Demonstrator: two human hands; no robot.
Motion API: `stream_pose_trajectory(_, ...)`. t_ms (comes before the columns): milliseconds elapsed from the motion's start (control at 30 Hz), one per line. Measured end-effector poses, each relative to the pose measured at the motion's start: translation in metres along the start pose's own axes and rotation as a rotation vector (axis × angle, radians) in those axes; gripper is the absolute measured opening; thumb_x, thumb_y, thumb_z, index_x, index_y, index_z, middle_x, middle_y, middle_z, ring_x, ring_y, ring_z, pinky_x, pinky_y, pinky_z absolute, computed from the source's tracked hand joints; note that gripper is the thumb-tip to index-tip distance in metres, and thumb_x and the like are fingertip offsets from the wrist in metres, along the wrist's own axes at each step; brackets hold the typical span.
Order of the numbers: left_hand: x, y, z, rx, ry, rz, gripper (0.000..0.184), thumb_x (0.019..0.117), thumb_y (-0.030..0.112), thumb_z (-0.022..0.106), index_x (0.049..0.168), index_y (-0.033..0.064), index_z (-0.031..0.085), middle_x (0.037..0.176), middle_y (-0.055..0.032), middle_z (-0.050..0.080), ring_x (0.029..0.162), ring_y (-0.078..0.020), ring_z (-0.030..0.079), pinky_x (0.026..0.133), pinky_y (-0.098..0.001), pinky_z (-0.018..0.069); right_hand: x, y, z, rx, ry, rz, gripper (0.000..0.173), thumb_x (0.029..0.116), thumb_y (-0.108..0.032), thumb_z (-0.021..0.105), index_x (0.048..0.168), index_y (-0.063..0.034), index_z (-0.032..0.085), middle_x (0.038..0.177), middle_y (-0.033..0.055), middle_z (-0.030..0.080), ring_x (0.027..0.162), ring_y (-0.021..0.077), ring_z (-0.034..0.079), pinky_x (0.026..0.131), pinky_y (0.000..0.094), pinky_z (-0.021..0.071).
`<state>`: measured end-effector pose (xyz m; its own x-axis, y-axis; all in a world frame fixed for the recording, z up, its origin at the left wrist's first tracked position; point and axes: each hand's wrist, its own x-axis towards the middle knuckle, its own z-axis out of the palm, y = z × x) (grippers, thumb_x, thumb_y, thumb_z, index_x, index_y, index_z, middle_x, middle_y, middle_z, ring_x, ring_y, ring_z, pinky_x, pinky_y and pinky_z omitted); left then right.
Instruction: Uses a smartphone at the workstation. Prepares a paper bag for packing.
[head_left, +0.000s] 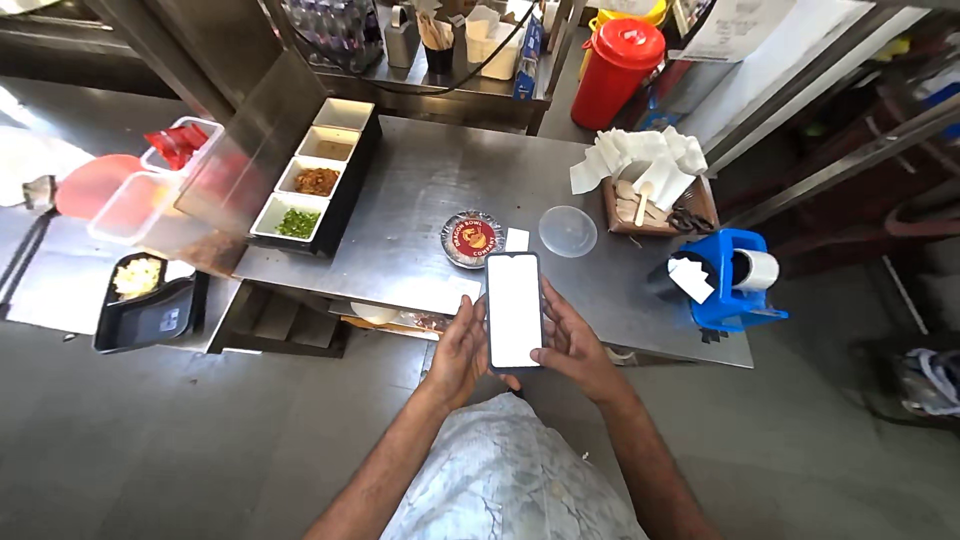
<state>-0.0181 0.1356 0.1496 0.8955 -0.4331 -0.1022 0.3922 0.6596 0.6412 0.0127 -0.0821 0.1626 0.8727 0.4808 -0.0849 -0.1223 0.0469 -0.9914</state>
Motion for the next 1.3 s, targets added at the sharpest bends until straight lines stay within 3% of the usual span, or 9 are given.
stream_pose_trajectory(133,0.003,0.001,-0.001,0.009,-0.021,0.006,0.076,0.1023,0.07,0.023,0.162,0.0217,0.024,0.142,-0.0209,0.055,0.107,-0.0376,0.068,0.071,-0.0494,0.0624,0.001,-0.002,0.0,-0.007,0.021,0.028,0.1,0.081,-0.006,0.072,0.165,-0.0305,0.022,0.149,0.0081,0.052,0.113,0.0266,0.068,0.09,0.0432,0.0613)
stream_pose_trajectory(267,0.004,0.002,-0.001,0.011,0.011,0.011,0.074,0.103,0.068,0.022,0.162,0.0224,0.023,0.141,-0.0219,0.056,0.107,-0.0386,0.068,0.071,-0.0505,0.0623,-0.002,-0.002,0.005,-0.03,0.12,0.051,0.088,0.0849,-0.013,0.076,0.16,-0.0312,0.036,0.147,0.0049,0.055,0.102,0.0261,0.07,0.085,0.0416,0.0626)
stream_pose_trajectory(500,0.003,0.0,-0.004,0.013,0.044,0.032,0.076,0.103,0.068,0.023,0.161,0.0197,0.026,0.139,-0.0217,0.058,0.104,-0.0367,0.07,0.07,-0.0488,0.063,-0.005,0.002,0.024,-0.052,0.25,0.066,0.088,0.0814,-0.023,0.083,0.158,-0.0273,0.041,0.149,0.01,0.049,0.11,0.0263,0.067,0.086,0.0409,0.0627)
stream_pose_trajectory(667,0.003,-0.001,-0.004,0.037,0.076,0.057,0.072,0.1053,0.064,0.018,0.161,0.0195,0.028,0.139,-0.0193,0.059,0.109,-0.0326,0.069,0.075,-0.0468,0.063,-0.001,0.002,0.036,-0.28,0.326,0.124,0.103,0.0748,-0.044,0.087,0.162,-0.0298,0.032,0.149,0.0099,0.045,0.117,0.0209,0.061,0.091,0.0401,0.0589)
stream_pose_trajectory(767,0.003,-0.001,0.0,0.068,0.131,0.064,0.072,0.1062,0.062,0.017,0.162,0.0181,0.027,0.145,-0.0142,0.056,0.119,-0.0253,0.064,0.09,-0.0413,0.0594,0.002,0.002,0.043,-0.4,0.342,0.143,0.114,0.0717,-0.055,0.086,0.164,-0.0274,0.025,0.15,0.0114,0.045,0.124,0.0206,0.058,0.098,0.0424,0.0556)
stream_pose_trajectory(867,0.004,-0.003,0.002,0.069,0.167,0.073,0.072,0.1062,0.062,0.019,0.162,0.0172,0.026,0.144,-0.013,0.057,0.121,-0.0223,0.063,0.096,-0.0384,0.057,0.004,0.002,0.046,-0.453,0.328,0.143,0.12,0.0712,-0.06,0.085,0.165,-0.0257,0.018,0.158,0.0099,0.041,0.136,0.019,0.052,0.108,0.0435,0.0504)
stream_pose_trajectory(1000,0.005,-0.005,0.001,0.059,0.178,0.08,0.071,0.106,0.062,0.018,0.162,0.0182,0.026,0.141,-0.0133,0.059,0.119,-0.0232,0.065,0.094,-0.0396,0.0576,0.008,0.004,0.048,-0.479,0.314,0.136,0.126,0.0695,-0.06,0.086,0.166,-0.0257,0.013,0.16,0.008,0.04,0.139,0.0177,0.049,0.111,0.0441,0.0479)
stream_pose_trajectory(1133,0.006,-0.007,0.001,0.05,0.185,0.101,0.067,0.1068,0.059,0.022,0.16,0.0192,0.032,0.133,-0.0111,0.064,0.11,-0.0198,0.068,0.091,-0.0369,0.0585,0.013,0.006,0.051,-0.526,0.339,0.13,0.128,0.0682,-0.057,0.088,0.166,-0.0257,0.011,0.158,0.0105,0.042,0.135,0.0198,0.053,0.107,0.0468,0.0509)
stream_pose_trajectory(1300,0.008,-0.009,0.003,0.003,0.187,0.097,0.066,0.1073,0.057,0.025,0.16,0.018,0.028,0.123,-0.0123,0.067,0.102,-0.0203,0.07,0.086,-0.037,0.0599,0.018,0.005,0.053,-0.601,0.382,0.177,0.129,0.0663,-0.055,0.088,0.166,-0.0272,0.011,0.152,0.0151,0.045,0.129,0.025,0.057,0.102,0.0501,0.0528)
